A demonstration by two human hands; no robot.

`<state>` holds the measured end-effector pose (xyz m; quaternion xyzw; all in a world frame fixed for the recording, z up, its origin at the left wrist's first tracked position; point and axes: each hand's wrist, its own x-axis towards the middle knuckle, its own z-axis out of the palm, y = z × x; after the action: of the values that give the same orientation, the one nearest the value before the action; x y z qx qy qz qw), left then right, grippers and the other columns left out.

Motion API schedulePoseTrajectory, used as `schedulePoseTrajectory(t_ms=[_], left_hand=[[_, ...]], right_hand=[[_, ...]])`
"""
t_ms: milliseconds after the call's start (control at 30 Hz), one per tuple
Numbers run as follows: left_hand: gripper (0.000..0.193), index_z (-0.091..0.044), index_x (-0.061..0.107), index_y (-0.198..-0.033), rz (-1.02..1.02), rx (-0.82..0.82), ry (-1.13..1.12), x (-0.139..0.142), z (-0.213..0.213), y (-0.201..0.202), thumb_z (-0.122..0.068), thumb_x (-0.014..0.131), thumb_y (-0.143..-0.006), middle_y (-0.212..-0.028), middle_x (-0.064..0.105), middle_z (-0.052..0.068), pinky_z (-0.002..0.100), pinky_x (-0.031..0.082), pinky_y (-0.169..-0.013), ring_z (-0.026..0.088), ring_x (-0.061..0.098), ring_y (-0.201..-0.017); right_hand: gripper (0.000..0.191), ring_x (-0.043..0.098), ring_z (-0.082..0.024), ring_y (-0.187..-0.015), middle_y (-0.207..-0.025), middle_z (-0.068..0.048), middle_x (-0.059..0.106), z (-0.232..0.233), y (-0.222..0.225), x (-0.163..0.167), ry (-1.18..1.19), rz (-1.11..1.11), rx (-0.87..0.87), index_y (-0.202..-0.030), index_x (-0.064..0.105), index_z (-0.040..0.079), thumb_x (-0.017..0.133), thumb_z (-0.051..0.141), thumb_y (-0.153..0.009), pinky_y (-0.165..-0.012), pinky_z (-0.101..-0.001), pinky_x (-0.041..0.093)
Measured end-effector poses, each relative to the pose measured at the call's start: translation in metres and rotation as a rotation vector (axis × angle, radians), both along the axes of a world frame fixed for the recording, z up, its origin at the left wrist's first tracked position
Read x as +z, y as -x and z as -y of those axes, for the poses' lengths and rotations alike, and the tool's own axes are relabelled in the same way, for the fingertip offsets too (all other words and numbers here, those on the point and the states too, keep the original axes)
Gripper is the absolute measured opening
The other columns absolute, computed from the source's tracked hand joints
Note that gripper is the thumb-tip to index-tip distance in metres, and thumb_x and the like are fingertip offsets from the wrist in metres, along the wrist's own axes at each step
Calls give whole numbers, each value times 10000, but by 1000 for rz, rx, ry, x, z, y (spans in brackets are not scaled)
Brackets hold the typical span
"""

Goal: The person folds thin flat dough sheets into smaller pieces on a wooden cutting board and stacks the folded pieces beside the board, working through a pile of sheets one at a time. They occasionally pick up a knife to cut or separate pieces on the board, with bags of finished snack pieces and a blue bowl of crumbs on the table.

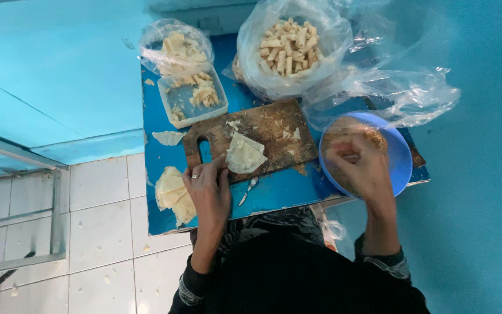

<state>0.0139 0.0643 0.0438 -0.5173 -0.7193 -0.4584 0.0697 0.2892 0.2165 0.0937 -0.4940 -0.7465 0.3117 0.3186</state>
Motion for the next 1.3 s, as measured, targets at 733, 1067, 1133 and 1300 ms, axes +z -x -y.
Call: schedulePoseTrajectory(t_ms=[733, 1067, 1133, 1300], left_hand=[[333, -81, 665, -1233, 40, -47, -42, 2, -17, -13, -32, 715, -907, -965, 747, 36, 537, 327, -1116, 260, 659, -1013], [355, -53, 636, -1272, 20, -35, -84, -5, -24, -18, -4, 677, -922, -1106, 680, 126, 550, 374, -1098, 331, 644, -1000], [355, -53, 644, -1270, 63, -46, -93, -5, -26, -20, -4, 681, -920, -1035, 657, 126, 543, 402, -1088, 325, 649, -951], [333, -44, 635, -1262, 116, -88, -133, -5, -28, -22, 10, 676, -936, -970, 623, 116, 502, 436, -1080, 321, 646, -913]], right_hand=[[209, 605, -324, -1046, -1070, -102, 627, 44, 106, -7, -491, 99, 295, -1034, 717, 56, 792, 139, -858, -850, -450, 502], [138, 763, -184, -823, -908, -81, 751, 41, 116, -29, -95, -176, 286, -1029, 702, 46, 756, 94, -912, -693, -315, 578], [136, 781, -160, -833, -905, -78, 769, 39, 118, -30, -39, -220, 270, -1042, 695, 42, 747, 91, -927, -686, -294, 590], [147, 773, -138, -807, -895, -76, 774, 36, 120, -27, 52, -235, 236, -1076, 685, 42, 726, 80, -941, -671, -287, 599]])
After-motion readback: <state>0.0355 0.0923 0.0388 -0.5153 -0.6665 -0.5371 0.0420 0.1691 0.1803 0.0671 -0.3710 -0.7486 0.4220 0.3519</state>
